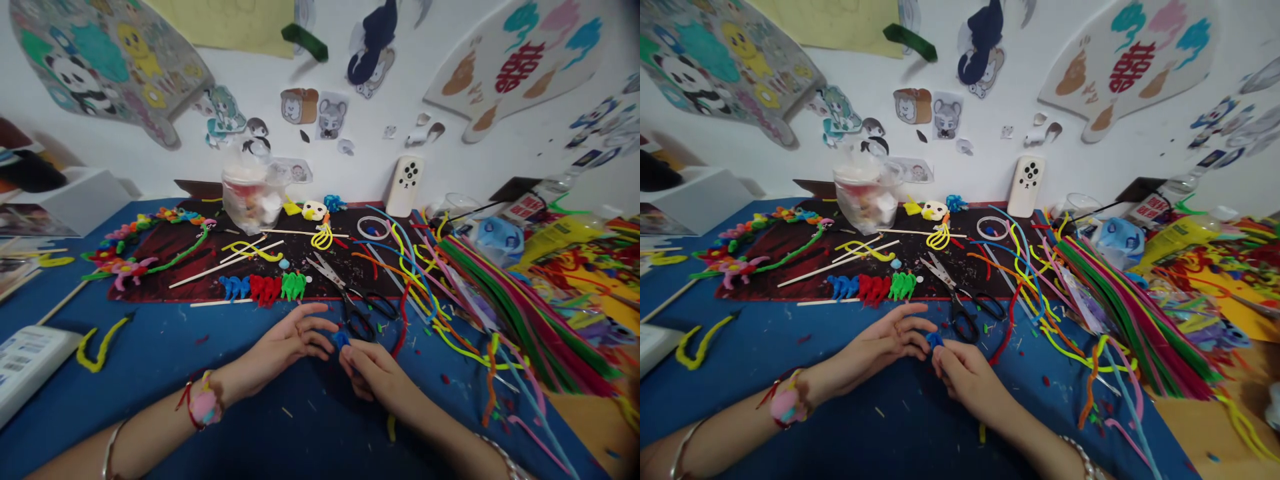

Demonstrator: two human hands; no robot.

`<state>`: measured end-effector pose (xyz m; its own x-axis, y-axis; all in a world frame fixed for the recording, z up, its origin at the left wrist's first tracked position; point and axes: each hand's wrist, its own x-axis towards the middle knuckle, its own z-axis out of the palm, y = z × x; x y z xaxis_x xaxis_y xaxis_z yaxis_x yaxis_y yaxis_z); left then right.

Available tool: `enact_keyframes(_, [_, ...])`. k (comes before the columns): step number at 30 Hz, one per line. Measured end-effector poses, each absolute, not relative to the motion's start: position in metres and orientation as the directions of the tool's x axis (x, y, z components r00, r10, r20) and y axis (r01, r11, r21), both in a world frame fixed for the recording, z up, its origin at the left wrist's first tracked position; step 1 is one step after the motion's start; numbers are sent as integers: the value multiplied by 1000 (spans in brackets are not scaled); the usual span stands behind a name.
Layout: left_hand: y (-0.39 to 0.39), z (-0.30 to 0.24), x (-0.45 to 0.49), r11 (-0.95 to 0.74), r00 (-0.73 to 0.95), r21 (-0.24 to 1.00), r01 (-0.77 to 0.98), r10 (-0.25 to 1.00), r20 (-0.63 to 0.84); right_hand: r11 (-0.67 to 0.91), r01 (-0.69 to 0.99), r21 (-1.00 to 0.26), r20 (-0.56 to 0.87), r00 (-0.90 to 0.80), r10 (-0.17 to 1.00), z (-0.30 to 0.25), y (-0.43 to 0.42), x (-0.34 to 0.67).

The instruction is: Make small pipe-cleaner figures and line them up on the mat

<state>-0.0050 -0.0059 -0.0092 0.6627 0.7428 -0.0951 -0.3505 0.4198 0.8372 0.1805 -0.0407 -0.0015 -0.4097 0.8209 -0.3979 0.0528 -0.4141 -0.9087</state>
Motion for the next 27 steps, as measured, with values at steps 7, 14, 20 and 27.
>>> enact_keyframes(7, [-13,-4,-5,224,652,960,-165,756,-64,-342,172,-924,-383,-432,816,3,-44,179])
enact_keyframes(14, [-14,-7,-3,299,655,921,-249,752,-67,-173,272,-946,-283,-439,853,1,-44,182])
enact_keyframes(20, [-15,-16,-3,343,654,897,-279,752,-84,-171,284,-943,-287,-440,851,2,-44,180])
enact_keyframes(27, [-18,-9,-2,332,707,912,-241,703,-69,-154,353,-923,-311,-446,839,6,-44,179])
